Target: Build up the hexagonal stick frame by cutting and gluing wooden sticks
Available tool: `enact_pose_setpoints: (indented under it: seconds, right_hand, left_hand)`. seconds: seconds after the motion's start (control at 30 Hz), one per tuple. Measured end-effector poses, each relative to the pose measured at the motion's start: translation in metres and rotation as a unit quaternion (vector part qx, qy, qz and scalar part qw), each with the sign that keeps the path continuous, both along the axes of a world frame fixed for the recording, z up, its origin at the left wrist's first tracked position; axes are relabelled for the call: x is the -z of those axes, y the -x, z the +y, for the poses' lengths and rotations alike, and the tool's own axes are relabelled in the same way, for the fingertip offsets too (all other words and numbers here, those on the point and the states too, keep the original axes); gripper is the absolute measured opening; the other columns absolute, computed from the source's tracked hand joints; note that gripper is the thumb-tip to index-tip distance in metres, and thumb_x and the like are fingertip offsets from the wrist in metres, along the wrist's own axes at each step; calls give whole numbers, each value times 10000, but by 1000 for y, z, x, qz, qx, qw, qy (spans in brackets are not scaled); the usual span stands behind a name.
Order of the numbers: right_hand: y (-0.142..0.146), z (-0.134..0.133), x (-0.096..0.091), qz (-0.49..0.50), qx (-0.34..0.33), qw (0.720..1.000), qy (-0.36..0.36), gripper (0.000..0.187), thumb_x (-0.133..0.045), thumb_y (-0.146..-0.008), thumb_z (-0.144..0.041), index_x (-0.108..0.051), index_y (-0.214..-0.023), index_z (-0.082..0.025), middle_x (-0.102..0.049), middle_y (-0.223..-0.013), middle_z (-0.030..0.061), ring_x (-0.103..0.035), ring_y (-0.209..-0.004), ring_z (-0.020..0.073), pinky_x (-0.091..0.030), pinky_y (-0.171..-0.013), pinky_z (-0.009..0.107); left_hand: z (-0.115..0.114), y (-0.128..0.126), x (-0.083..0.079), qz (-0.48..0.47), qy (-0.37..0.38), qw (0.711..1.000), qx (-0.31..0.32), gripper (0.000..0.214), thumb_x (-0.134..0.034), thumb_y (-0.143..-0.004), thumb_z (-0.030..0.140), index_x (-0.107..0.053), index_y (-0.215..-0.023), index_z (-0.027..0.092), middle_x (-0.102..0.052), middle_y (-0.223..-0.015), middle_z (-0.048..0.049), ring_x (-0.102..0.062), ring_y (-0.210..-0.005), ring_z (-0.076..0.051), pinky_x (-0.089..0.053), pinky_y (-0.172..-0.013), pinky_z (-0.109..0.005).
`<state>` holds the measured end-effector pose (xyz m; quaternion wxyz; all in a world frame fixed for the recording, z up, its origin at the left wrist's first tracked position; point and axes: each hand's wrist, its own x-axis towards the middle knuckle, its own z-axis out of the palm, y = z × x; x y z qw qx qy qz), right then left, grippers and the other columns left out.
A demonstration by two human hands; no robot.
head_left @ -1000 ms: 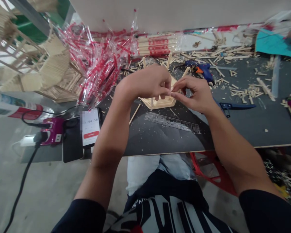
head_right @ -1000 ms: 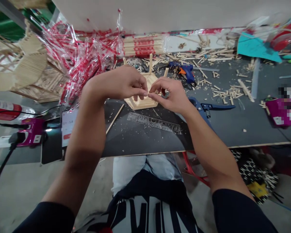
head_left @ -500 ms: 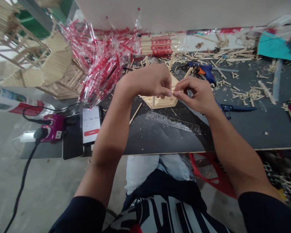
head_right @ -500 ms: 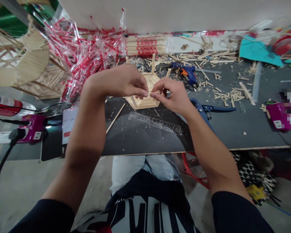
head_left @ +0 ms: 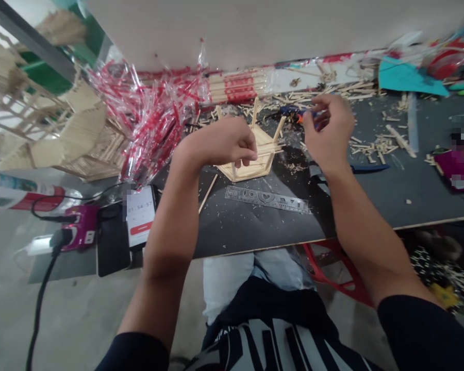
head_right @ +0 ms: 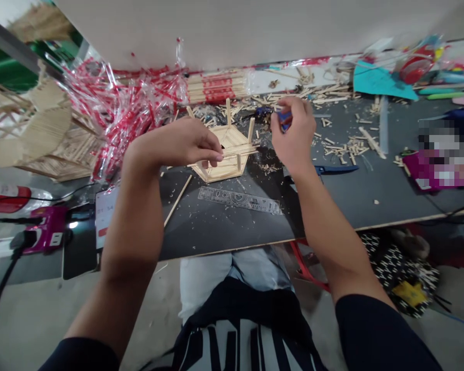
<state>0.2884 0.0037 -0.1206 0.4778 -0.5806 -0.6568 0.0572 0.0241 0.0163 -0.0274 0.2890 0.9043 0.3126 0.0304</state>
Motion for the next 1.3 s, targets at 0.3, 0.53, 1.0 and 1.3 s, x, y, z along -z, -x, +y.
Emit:
enact_pose_setpoints:
  seconds: [0.3, 0.53, 1.0, 1.3]
  right_hand:
    - [-15, 29, 35, -64, 168, 962, 205, 434, -680, -847, -260, -588, -1239, -98, -596, -1269, 245, -550, -1285, 408, -411, -1133, 601]
    - [-13, 47, 43, 8, 169, 973, 155, 332, -635, -751, -113, -651, -1083, -95, -673, -1110, 243, -626, -1168, 401, -437, -1105, 612]
    - [-30, 52, 45, 95, 169, 974, 116, 429, -477, -920, -219, -587, -1327, -142, -685, -1208, 178, -684, -1133, 318, -532, -1034, 547]
    - [-26, 55, 61, 129, 85, 986, 69, 483, -509, -959, -513, -521, -1367, -256, -682, -1011, 99, -704, -793, 257, -585, -726, 480]
  left_hand:
    - [-9, 8, -8, -156, -4, 979, -131, 174, -615, -934, 265, -713, -998, 136, -776, -825, -60, -740, -798, -159, -555, -721, -251]
    - [6, 12, 6, -198, -43, 965, -165, 147, -719, -854, 289, -729, -898, 149, -743, -795, -62, -692, -846, -179, -574, -752, -272]
    - [21, 10, 23, -236, -63, 942, -232, 143, -737, -797, 270, -744, -848, 137, -745, -781, -68, -666, -717, -145, -577, -700, -274]
    - [20, 11, 28, -206, -28, 954, -216, 172, -745, -788, 265, -741, -881, 120, -719, -701, -68, -618, -552, -123, -520, -528, -243]
